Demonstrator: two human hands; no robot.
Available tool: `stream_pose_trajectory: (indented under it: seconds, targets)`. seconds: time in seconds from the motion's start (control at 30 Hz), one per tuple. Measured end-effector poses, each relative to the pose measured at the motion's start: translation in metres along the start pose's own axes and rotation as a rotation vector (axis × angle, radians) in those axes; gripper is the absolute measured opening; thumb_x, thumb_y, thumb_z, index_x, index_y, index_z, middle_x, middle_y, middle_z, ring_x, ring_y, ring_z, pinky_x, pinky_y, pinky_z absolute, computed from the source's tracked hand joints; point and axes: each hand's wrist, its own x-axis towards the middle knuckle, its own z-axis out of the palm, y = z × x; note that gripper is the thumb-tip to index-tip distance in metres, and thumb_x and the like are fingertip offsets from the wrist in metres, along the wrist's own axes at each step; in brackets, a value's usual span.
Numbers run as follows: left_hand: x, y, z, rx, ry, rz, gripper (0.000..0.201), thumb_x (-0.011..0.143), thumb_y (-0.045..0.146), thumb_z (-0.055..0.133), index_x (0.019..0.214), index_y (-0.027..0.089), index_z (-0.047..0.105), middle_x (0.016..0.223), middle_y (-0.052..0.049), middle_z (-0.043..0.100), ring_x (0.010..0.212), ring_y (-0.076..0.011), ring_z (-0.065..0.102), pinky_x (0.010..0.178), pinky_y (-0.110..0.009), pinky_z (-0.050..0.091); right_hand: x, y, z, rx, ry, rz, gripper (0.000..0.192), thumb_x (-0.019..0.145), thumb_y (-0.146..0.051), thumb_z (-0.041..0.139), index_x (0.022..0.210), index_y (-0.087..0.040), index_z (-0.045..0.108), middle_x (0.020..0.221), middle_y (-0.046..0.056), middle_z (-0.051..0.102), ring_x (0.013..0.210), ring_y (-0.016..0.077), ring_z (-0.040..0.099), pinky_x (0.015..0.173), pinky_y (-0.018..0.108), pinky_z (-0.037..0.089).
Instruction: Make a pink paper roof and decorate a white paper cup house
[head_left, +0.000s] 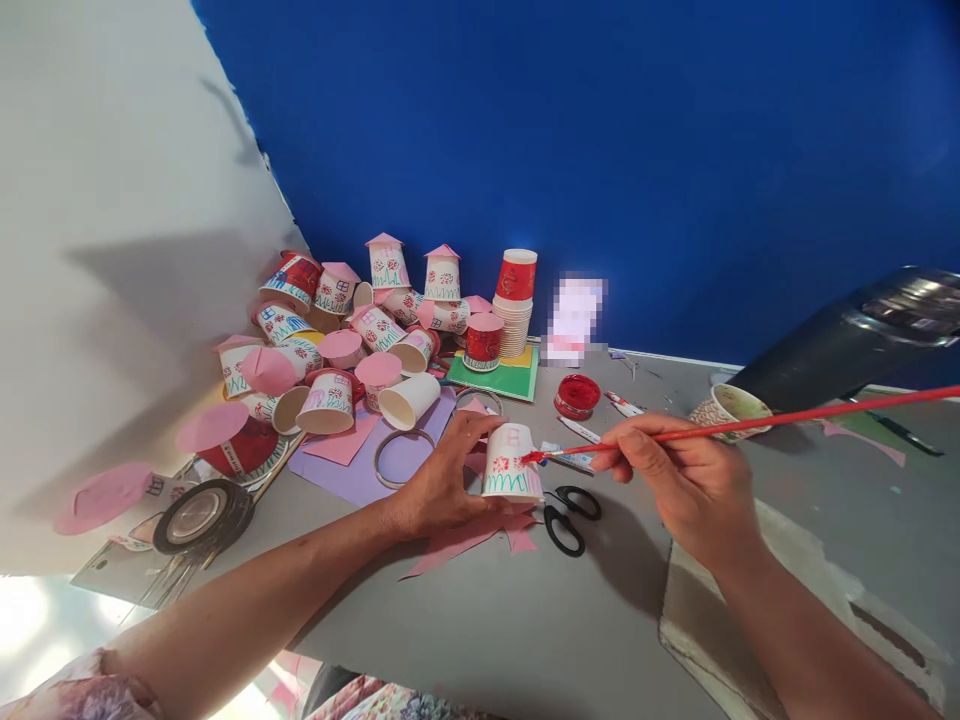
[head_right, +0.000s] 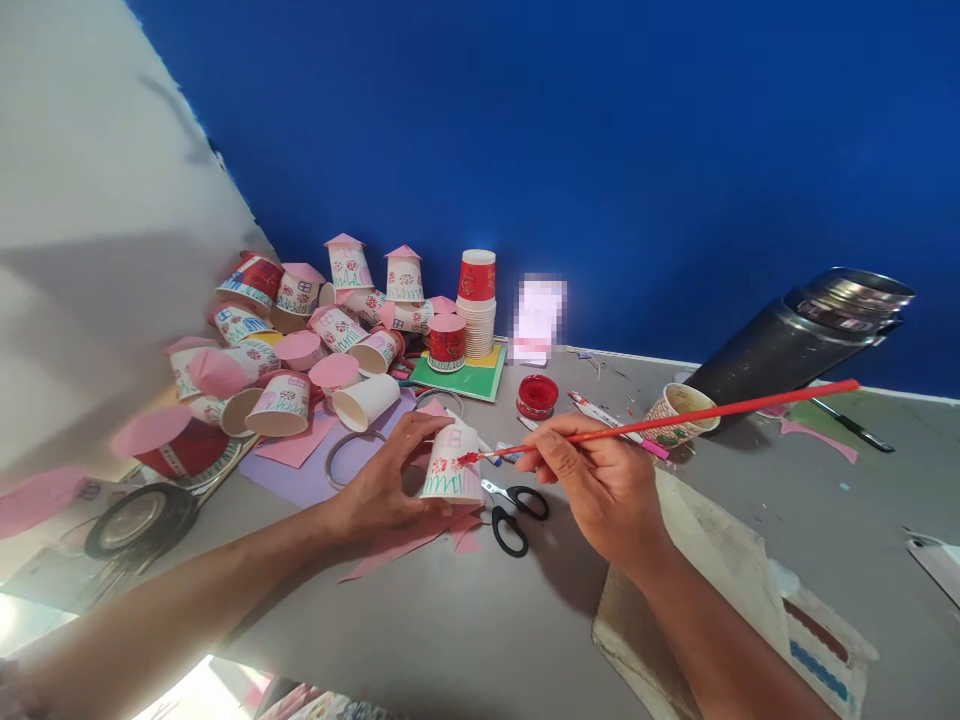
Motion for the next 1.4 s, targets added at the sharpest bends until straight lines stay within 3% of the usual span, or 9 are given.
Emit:
stream_pose_trajectory:
  seconds: [0.27, 0.47, 0.67, 0.93, 1.1, 1.17, 1.23, 1.4]
  targets:
    - [0.000, 0.004, 0.002, 0.027, 0.018, 0.035, 0.082, 0.071, 0.037, 0.092, 0.142, 0.028, 0.051, 0.141, -0.012, 0.053, 0.132, -0.0320, 0.055, 0.110, -0.052, 0.052, 0.001, -0.002, 0.003, 0.020, -0.017, -0.009, 0.027, 0.098, -0.044, 0.067, 0.085, -0.023, 0.076, 0.070, 0.003, 0.077, 0.058, 0.0148, 0.067, 0.055, 0.025, 0.060]
    - [0.001, 0.000, -0.002, 0.014, -0.004, -0.006, 0.089, 0.067, 0.032, 0.093, 0.145, 0.029, 0.049, 0.140, -0.012, 0.053, 0.133, -0.0336, 0.054, 0.113, -0.055, 0.049, 0.003, -0.001, -0.002, 0.060, 0.133, -0.031, 0.027, 0.098, -0.044, 0.068, 0.086, -0.022, 0.076, 0.072, 0.004, 0.076, 0.058, 0.0150, 0.065, 0.055, 0.027, 0.057]
    - [0.002, -0.004, -0.008, -0.037, -0.003, -0.065, 0.092, 0.068, 0.030, 0.093, 0.147, 0.031, 0.046, 0.144, -0.011, 0.050, 0.137, -0.0340, 0.051, 0.116, -0.055, 0.046, 0.008, 0.007, -0.006, 0.087, 0.098, -0.043, 0.028, 0.098, -0.045, 0.067, 0.087, -0.021, 0.076, 0.071, 0.004, 0.077, 0.058, 0.0144, 0.065, 0.053, 0.026, 0.055]
    - [0.005, -0.003, -0.011, 0.003, 0.070, -0.114, 0.090, 0.066, 0.030, 0.093, 0.145, 0.031, 0.050, 0.137, -0.011, 0.051, 0.130, -0.0356, 0.055, 0.103, -0.051, 0.057, 0.023, 0.019, -0.015, 0.056, 0.317, 0.019, 0.028, 0.094, -0.046, 0.071, 0.087, -0.020, 0.076, 0.076, 0.006, 0.078, 0.057, 0.0136, 0.061, 0.048, 0.025, 0.050]
    - [0.005, -0.007, -0.016, -0.001, 0.083, -0.125, 0.090, 0.068, 0.036, 0.094, 0.147, 0.032, 0.050, 0.136, -0.012, 0.049, 0.129, -0.0366, 0.055, 0.099, -0.050, 0.058, 0.031, 0.015, -0.032, -0.110, 0.425, 0.008, 0.032, 0.094, -0.051, 0.069, 0.087, -0.020, 0.074, 0.074, 0.005, 0.077, 0.057, 0.0152, 0.062, 0.051, 0.026, 0.051]
    - [0.005, -0.009, -0.017, 0.004, 0.086, -0.140, 0.089, 0.072, 0.039, 0.092, 0.149, 0.032, 0.047, 0.137, -0.012, 0.048, 0.130, -0.0365, 0.053, 0.099, -0.049, 0.057, 0.040, 0.013, -0.039, -0.290, 0.406, 0.021, 0.034, 0.095, -0.052, 0.064, 0.088, -0.020, 0.074, 0.074, 0.005, 0.078, 0.059, 0.0171, 0.065, 0.054, 0.028, 0.052]
    - [0.005, -0.010, -0.018, -0.001, 0.078, -0.157, 0.089, 0.074, 0.042, 0.090, 0.150, 0.032, 0.045, 0.136, -0.013, 0.048, 0.127, -0.0360, 0.053, 0.096, -0.049, 0.058, 0.054, 0.013, -0.042, -0.490, 0.301, 0.060, 0.036, 0.097, -0.051, 0.057, 0.086, -0.021, 0.073, 0.075, 0.005, 0.078, 0.061, 0.0194, 0.067, 0.058, 0.030, 0.051]
    - [0.006, -0.010, -0.019, -0.015, 0.063, -0.182, 0.090, 0.074, 0.050, 0.090, 0.150, 0.033, 0.045, 0.135, -0.013, 0.047, 0.124, -0.0378, 0.054, 0.095, -0.051, 0.058, 0.096, 0.026, -0.034, -0.586, 0.098, 0.141, 0.031, 0.096, -0.043, 0.057, 0.078, -0.022, 0.071, 0.074, 0.004, 0.078, 0.069, 0.0223, 0.071, 0.069, 0.033, 0.050]
